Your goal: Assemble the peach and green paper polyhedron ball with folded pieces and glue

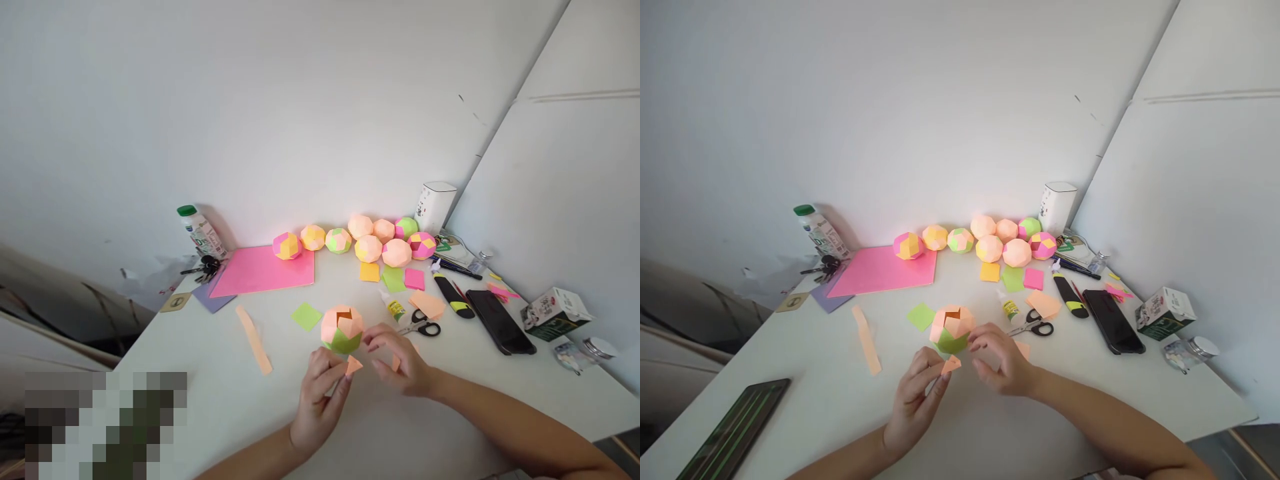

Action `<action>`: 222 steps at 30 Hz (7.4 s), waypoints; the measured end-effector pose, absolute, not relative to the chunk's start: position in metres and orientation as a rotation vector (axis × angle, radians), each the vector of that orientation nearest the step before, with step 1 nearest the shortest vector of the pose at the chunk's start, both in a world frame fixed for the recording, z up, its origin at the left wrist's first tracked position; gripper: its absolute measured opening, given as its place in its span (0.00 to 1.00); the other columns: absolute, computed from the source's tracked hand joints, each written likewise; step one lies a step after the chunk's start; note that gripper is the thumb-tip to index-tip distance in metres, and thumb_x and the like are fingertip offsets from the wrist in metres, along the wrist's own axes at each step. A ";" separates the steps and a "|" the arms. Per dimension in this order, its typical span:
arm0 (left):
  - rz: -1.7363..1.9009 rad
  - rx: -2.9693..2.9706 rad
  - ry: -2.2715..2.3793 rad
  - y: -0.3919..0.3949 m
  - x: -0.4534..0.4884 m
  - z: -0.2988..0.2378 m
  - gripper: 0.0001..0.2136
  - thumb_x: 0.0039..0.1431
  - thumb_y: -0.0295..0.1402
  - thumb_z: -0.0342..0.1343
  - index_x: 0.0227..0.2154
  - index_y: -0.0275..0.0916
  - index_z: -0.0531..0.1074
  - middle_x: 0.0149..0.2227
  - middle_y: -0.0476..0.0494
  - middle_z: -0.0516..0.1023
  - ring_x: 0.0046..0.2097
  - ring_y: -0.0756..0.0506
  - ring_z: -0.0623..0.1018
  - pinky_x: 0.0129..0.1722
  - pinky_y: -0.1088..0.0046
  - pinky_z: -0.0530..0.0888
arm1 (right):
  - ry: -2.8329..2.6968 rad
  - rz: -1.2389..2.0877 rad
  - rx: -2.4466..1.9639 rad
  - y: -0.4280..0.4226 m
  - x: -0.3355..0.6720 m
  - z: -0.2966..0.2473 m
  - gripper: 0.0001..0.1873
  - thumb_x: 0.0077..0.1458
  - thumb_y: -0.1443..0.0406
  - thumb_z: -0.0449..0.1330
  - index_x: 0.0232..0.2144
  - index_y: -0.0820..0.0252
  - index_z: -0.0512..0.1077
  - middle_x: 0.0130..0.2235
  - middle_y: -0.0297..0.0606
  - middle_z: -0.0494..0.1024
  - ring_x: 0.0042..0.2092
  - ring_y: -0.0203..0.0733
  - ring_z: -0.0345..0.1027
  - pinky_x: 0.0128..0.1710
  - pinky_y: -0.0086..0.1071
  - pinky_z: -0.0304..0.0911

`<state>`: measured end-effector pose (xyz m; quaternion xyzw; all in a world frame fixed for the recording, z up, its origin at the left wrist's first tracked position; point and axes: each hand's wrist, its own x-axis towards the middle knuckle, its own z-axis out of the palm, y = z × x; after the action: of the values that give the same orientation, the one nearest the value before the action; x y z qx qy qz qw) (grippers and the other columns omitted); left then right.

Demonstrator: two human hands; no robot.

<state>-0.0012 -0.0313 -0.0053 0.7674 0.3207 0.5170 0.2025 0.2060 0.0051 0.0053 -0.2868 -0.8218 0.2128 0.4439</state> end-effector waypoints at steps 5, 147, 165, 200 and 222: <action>1.379 2.134 0.856 -0.036 0.004 -0.006 0.10 0.65 0.25 0.49 0.41 0.42 0.74 0.30 0.47 0.71 0.33 0.47 0.69 0.33 0.70 0.68 | -1.944 0.824 -0.559 -0.010 0.195 0.006 0.08 0.56 0.64 0.59 0.40 0.57 0.71 0.38 0.45 0.75 0.38 0.42 0.68 0.31 0.33 0.65; 1.197 1.169 0.843 -0.023 -0.011 -0.015 0.36 0.51 0.52 0.61 0.60 0.47 0.56 0.56 0.35 0.67 0.56 0.31 0.70 0.51 0.53 0.72 | -1.388 1.943 -1.184 0.031 0.205 0.070 0.11 0.50 0.61 0.63 0.23 0.62 0.70 0.19 0.25 0.61 0.22 0.27 0.50 0.21 0.24 0.48; 1.151 1.186 0.814 -0.025 -0.011 -0.007 0.36 0.50 0.52 0.62 0.60 0.52 0.54 0.57 0.38 0.64 0.56 0.32 0.69 0.50 0.57 0.73 | -1.434 1.791 -1.170 0.028 0.204 0.076 0.14 0.45 0.58 0.70 0.26 0.62 0.72 0.24 0.29 0.72 0.21 0.27 0.61 0.19 0.23 0.57; 1.105 1.129 0.797 -0.023 -0.010 -0.013 0.38 0.50 0.55 0.60 0.60 0.45 0.56 0.54 0.34 0.70 0.52 0.33 0.73 0.46 0.59 0.73 | -1.477 1.748 -1.172 0.024 0.201 0.076 0.19 0.44 0.51 0.68 0.26 0.63 0.75 0.24 0.32 0.74 0.22 0.30 0.62 0.22 0.27 0.59; 1.037 1.202 0.820 -0.025 -0.010 -0.014 0.46 0.41 0.48 0.69 0.62 0.47 0.54 0.59 0.35 0.64 0.59 0.30 0.66 0.55 0.54 0.67 | -1.604 1.574 -1.194 0.019 0.203 0.076 0.08 0.49 0.62 0.66 0.27 0.61 0.75 0.29 0.34 0.76 0.29 0.34 0.66 0.29 0.28 0.62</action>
<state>-0.0103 -0.0251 -0.0138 0.5243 0.3574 0.4521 0.6269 0.2032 0.0192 0.0757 -0.4484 -0.6025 0.5912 0.2940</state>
